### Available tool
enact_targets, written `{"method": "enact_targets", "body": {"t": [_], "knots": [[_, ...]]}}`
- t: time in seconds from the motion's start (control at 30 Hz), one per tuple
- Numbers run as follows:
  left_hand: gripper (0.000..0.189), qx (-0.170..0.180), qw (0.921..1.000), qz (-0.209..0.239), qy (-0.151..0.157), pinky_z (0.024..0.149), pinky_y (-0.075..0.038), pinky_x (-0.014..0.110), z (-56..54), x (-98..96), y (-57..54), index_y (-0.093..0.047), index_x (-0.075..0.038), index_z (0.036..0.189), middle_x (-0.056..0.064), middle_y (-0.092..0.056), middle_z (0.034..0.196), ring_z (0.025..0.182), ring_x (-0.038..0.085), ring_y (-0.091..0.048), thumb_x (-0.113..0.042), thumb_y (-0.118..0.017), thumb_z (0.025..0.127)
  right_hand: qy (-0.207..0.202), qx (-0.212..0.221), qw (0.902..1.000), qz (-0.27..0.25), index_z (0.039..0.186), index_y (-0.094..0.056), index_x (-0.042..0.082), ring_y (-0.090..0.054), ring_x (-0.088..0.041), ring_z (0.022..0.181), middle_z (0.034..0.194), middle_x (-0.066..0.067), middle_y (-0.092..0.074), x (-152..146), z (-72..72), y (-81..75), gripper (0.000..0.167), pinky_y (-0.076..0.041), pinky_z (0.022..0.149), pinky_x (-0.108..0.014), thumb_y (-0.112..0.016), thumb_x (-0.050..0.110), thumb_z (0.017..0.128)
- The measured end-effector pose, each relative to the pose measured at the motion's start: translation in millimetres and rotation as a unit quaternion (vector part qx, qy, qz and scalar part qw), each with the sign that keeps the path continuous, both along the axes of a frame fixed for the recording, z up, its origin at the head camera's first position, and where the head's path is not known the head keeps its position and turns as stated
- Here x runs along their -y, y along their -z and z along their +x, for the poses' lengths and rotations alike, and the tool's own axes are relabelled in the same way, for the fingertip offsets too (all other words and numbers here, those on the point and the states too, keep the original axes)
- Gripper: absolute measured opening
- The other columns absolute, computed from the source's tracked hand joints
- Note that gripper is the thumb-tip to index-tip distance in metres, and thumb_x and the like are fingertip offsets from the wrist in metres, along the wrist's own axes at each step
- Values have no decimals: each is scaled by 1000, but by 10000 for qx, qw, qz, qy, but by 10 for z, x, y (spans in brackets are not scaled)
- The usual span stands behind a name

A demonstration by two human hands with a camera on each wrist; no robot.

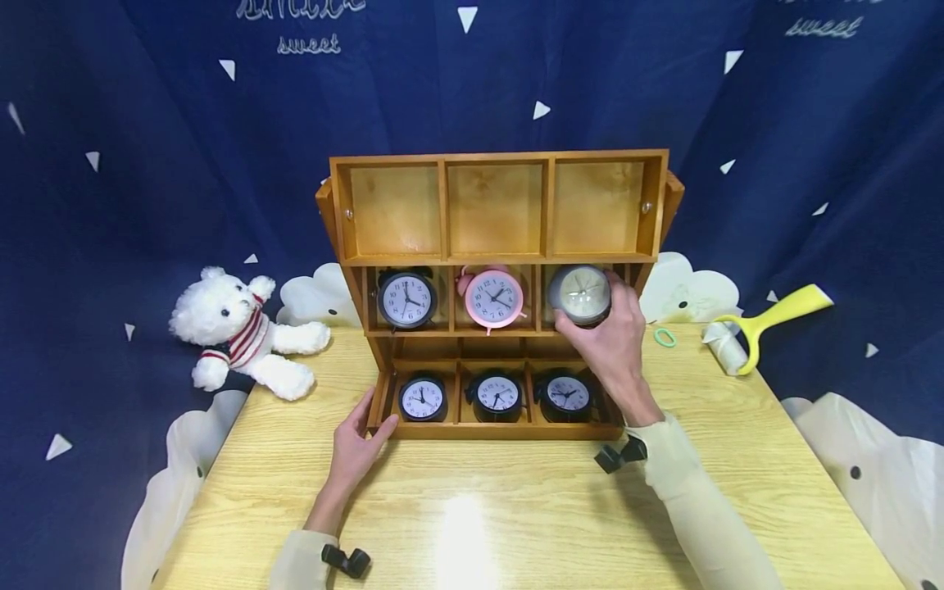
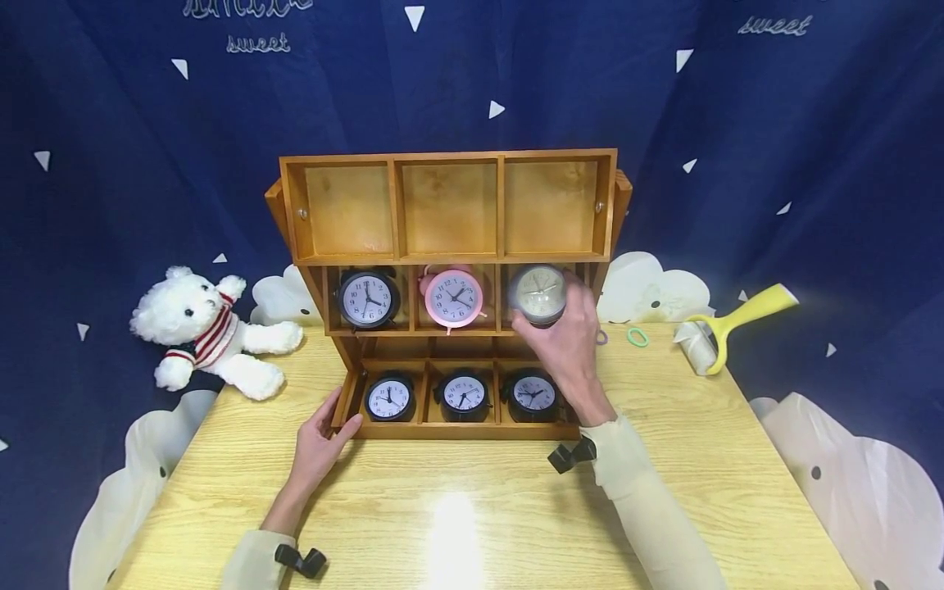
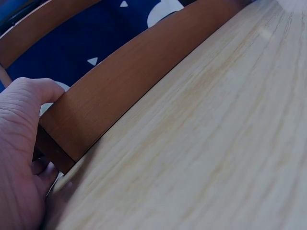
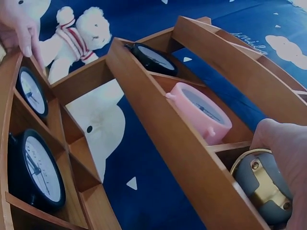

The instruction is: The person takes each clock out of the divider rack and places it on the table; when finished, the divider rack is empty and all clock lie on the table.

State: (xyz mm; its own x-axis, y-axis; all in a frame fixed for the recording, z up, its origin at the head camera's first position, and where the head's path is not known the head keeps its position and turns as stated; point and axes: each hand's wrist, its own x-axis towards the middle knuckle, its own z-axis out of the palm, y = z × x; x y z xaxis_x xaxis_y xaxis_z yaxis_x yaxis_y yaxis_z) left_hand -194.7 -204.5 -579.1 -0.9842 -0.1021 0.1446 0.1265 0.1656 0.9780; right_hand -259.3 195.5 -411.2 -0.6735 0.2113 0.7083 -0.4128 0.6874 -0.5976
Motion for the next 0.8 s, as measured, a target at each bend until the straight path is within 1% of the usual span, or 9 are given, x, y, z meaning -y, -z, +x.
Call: {"method": "enact_targets", "body": {"t": [0.13,0.2,0.27,0.43,0.6,0.7,0.8], "knots": [[72,-151,9999,-15,0,102,-45,8,0,5,48,-42,2,157,23,-44,159,137,40,-52,-7,-78,94,-10,75,10000,6,140,-55,-5,-61,-44,114,126,-29,-61,-42,38,-39,89,-53,94,-59,-92,30,68],[72,-240,9997,-61,-7,102,-44,7,-6,14,79,-43,1,157,22,-45,159,137,39,-53,-9,-78,95,-22,108,9999,6,140,-55,-5,-60,-44,115,127,-29,-61,-59,57,-62,89,-53,94,-58,-92,31,68],[72,-295,9996,-6,-2,103,-44,9,-10,22,95,-45,0,156,21,-45,159,137,38,-53,-9,-79,94,-36,137,9999,5,140,-56,-5,-60,-44,115,127,-29,-61,-75,73,-81,89,-52,95,-57,-93,31,68],[72,-346,9994,-59,-13,103,-44,9,-23,15,94,-45,0,156,21,-46,158,136,39,-54,-10,-80,94,0,177,9998,-34,142,-56,-3,-59,-44,117,128,-28,-61,-125,109,-115,90,-50,96,-58,-93,31,68],[73,-244,9996,-97,-40,102,-43,7,-29,8,95,-43,0,157,22,-45,159,138,39,-53,-7,-79,94,-33,214,9997,-116,144,-56,-1,-59,-42,119,131,-27,-61,-169,166,-138,90,-49,97,-57,-94,28,68],[73,-147,9999,-47,-51,103,-42,7,-12,1,52,-42,1,157,24,-44,159,139,40,-51,-6,-78,94,-66,271,9995,-176,142,-57,-2,-59,-41,118,130,-25,-62,-192,212,-155,88,-49,96,-56,-95,25,67],[72,-140,9999,-56,-31,104,-44,11,53,-28,-97,-42,6,155,27,-45,157,137,43,-52,-5,-78,93,-88,353,9991,-230,141,-58,-2,-58,-39,119,130,-24,-62,-220,259,-169,87,-47,98,-57,-97,23,67]]}}
